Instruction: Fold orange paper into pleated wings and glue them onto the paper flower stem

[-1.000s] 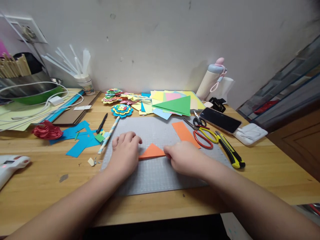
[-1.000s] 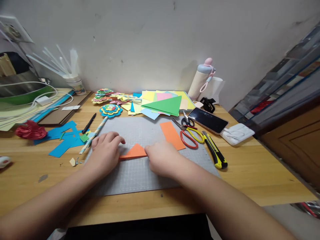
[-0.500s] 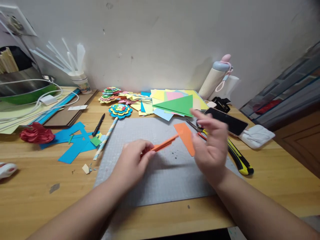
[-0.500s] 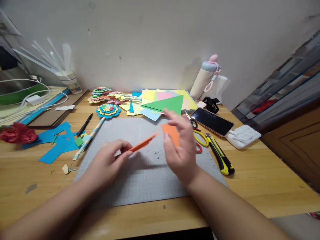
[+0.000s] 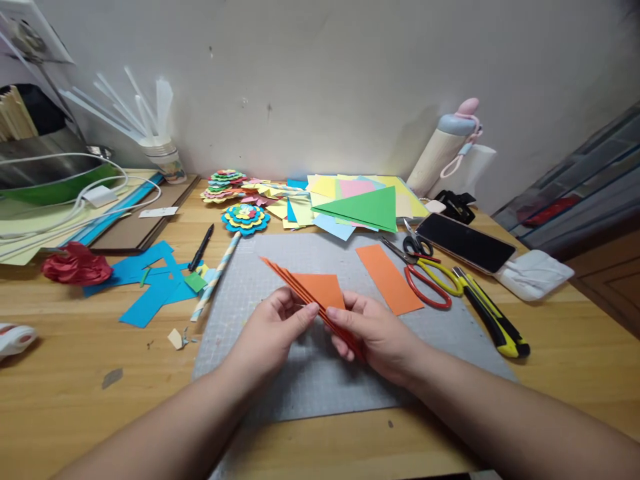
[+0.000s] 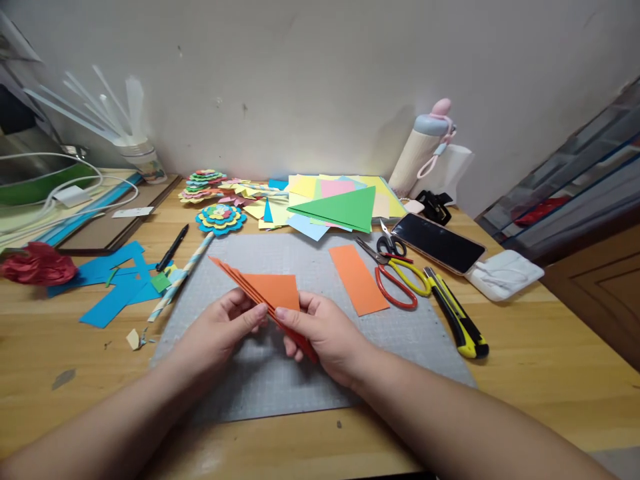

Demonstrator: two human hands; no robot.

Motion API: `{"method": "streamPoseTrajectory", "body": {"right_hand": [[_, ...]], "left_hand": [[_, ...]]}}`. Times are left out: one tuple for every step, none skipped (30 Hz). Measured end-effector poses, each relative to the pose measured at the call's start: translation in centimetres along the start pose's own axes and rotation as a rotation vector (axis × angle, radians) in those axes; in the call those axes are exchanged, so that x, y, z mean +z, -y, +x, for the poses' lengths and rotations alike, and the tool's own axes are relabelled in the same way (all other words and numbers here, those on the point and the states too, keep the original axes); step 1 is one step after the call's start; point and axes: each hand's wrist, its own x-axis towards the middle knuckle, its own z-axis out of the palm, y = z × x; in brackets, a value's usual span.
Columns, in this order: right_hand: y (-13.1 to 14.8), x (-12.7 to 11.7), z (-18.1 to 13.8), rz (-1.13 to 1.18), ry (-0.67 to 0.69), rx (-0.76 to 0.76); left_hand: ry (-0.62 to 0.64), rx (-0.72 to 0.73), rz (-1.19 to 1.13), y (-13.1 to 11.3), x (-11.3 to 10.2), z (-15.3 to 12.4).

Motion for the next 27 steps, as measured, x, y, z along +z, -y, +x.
{"method": "streamPoseTrajectory", "body": {"right_hand": [[0.1,-0.2,0.0,-0.024,0.002,0.002],[0.3,-0.3,-0.1,-0.053,0.0,0.006],[0.4,-0.3,-0.2,-0.081,-0.008,0.009],[0.6,-0.3,-0.3,-0.105,-0.015,0.012],[0.7,-0.2,-0.4,-0.121,-0.021,0.011],[0.9,-0.2,-0.5,-0.131,-0.026,0.006],[0.9,0.0,-0.6,-0.137,-0.03,-0.003],[1.0,0.0,-0.7,-0.144,-0.031,-0.009],[1.0,0.1,-0.7,-0.153,-0.032,-0.01],[1.0,0.2,-0.7,-0.165,-0.034,-0.005],[0.9,0.2,-0.7,-0.18,-0.034,0.003],[0.8,0.2,-0.7,-0.199,-0.027,0.013],[0.7,0.1,-0.7,-0.22,-0.014,0.024],[0.6,0.1,-0.7,-0.241,0.0,0.036],[0.5,0.0,-0.7,-0.257,0.009,0.049],[0.4,0.0,-0.7,-0.268,0.014,0.061],[0.4,0.0,-0.7,-0.271,0.012,0.07],[0.4,-0.1,-0.7,-0.267,0.006,0.075],[0.4,-0.1,-0.7,-0.26,0.002,0.075],[0.4,-0.1,-0.7,-0.254,0.001,0.071],[0.5,-0.2,-0.7,-0.247,0.006,0.068],[0.5,-0.2,-0.7,-0.24,0.017,0.068],[0.5,-0.2,-0.7,-0.231,0.034,0.074],[0.6,-0.3,-0.7,-0.222,0.054,0.084],[0.6,-0.3,-0.7,-0.212,0.073,0.096],[0.6,-0.4,-0.6,-0.206,0.087,0.106],[0.6,-0.4,-0.6,-0.205,0.095,0.112]], "left_hand": [[-0.008,0.005,0.042,-0.1,0.0,0.0],[-0.014,0.013,0.078,-0.2,0.0,0.0],[-0.019,0.027,0.107,-0.3,0.1,0.0],[-0.024,0.044,0.128,-0.3,0.1,-0.1],[-0.024,0.061,0.144,-0.4,0.2,-0.2],[-0.021,0.077,0.155,-0.4,0.2,-0.2],[-0.014,0.089,0.161,-0.4,0.3,-0.3],[-0.002,0.097,0.165,-0.4,0.3,-0.4],[0.013,0.101,0.17,-0.3,0.3,-0.5],[0.025,0.104,0.174,-0.3,0.3,-0.6],[0.037,0.107,0.177,-0.3,0.3,-0.7],[0.046,0.11,0.179,-0.3,0.3,-0.8],[0.055,0.115,0.18,-0.3,0.3,-0.9],[0.058,0.122,0.18,-0.3,0.3,-0.9],[0.061,0.129,0.177,-0.3,0.3,-1.0],[0.064,0.135,0.174,-0.3,0.3,-1.0],[0.063,0.138,0.171,-0.3,0.3,-1.0],[0.056,0.139,0.168,-0.4,0.4,-0.9],[0.044,0.137,0.164,-0.4,0.4,-0.9],[0.024,0.135,0.157,-0.5,0.4,-0.9],[0.002,0.134,0.148,-0.6,0.4,-0.8],[-0.019,0.135,0.139,-0.7,0.4,-0.8],[-0.032,0.134,0.131,-0.8,0.4,-0.7],[-0.039,0.13,0.127,-1.0,0.3,-0.7],[-0.044,0.124,0.128,-1.1,0.2,-0.7],[-0.048,0.115,0.133,-1.2,0.2,-0.7],[-0.056,0.103,0.141,-1.3,0.1,-0.7]]}}
